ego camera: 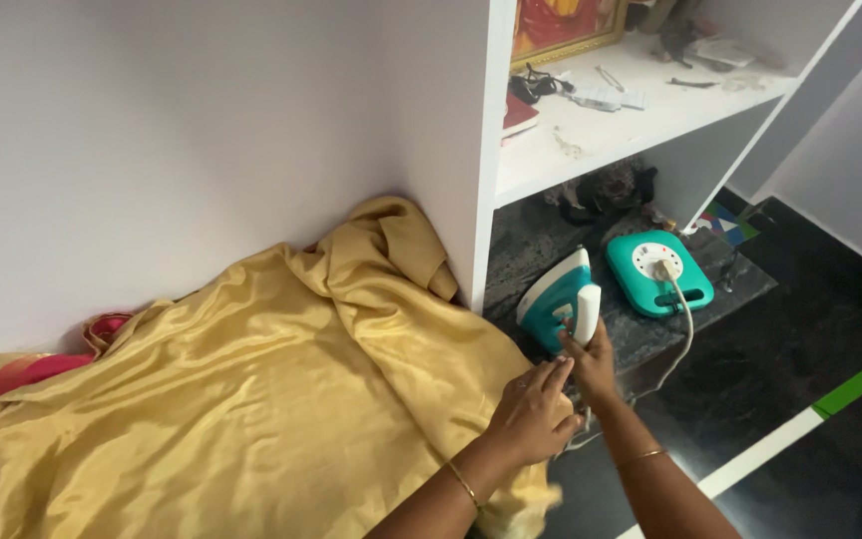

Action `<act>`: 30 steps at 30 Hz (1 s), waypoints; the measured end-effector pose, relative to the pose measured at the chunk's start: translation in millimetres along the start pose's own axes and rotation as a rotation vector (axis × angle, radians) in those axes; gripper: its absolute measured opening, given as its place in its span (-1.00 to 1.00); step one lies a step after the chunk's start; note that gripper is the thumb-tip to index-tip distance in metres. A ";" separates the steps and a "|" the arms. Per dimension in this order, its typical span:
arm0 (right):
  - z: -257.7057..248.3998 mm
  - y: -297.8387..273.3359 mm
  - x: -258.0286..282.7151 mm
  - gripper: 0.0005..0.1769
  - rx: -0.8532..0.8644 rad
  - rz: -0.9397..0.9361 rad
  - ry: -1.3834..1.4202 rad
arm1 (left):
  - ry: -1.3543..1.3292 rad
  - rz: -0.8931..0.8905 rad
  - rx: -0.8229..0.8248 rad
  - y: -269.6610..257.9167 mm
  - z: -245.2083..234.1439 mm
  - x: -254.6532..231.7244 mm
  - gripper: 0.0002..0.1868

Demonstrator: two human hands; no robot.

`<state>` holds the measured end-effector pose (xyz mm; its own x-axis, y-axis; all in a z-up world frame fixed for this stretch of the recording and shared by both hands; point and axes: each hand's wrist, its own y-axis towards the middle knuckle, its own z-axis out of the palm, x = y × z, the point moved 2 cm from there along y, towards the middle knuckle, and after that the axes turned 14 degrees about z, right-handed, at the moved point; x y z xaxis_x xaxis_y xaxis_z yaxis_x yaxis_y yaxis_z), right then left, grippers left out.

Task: The person irons a yellow fabric with a pink border laid out on a green patterned mat. They repeatedly smooth the fabric with their hands and move a teal and white iron across different sections to remove wrinkles.

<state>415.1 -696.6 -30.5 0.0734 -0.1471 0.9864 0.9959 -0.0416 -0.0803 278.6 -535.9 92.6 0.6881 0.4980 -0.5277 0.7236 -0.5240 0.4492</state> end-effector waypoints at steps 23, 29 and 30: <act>235.0 -157.4 34.6 -0.25 0.418 0.103 -1.420 | 0.635 -1.050 -0.297 -333.5 -194.2 143.9 -0.44; 279.1 -124.0 11.9 0.30 0.153 0.198 -1.513 | 0.658 -1.466 -0.353 -484.1 -298.1 157.6 -0.16; 282.6 -109.0 -3.5 0.21 0.214 0.180 -1.568 | 0.588 -1.519 -0.364 -497.6 -304.4 164.4 -0.19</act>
<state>321.2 -412.2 15.3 0.0308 0.9894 0.1418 0.9474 0.0163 -0.3196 47.7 17.0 1.8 -0.7413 0.5874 -0.3247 0.6228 0.7824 -0.0063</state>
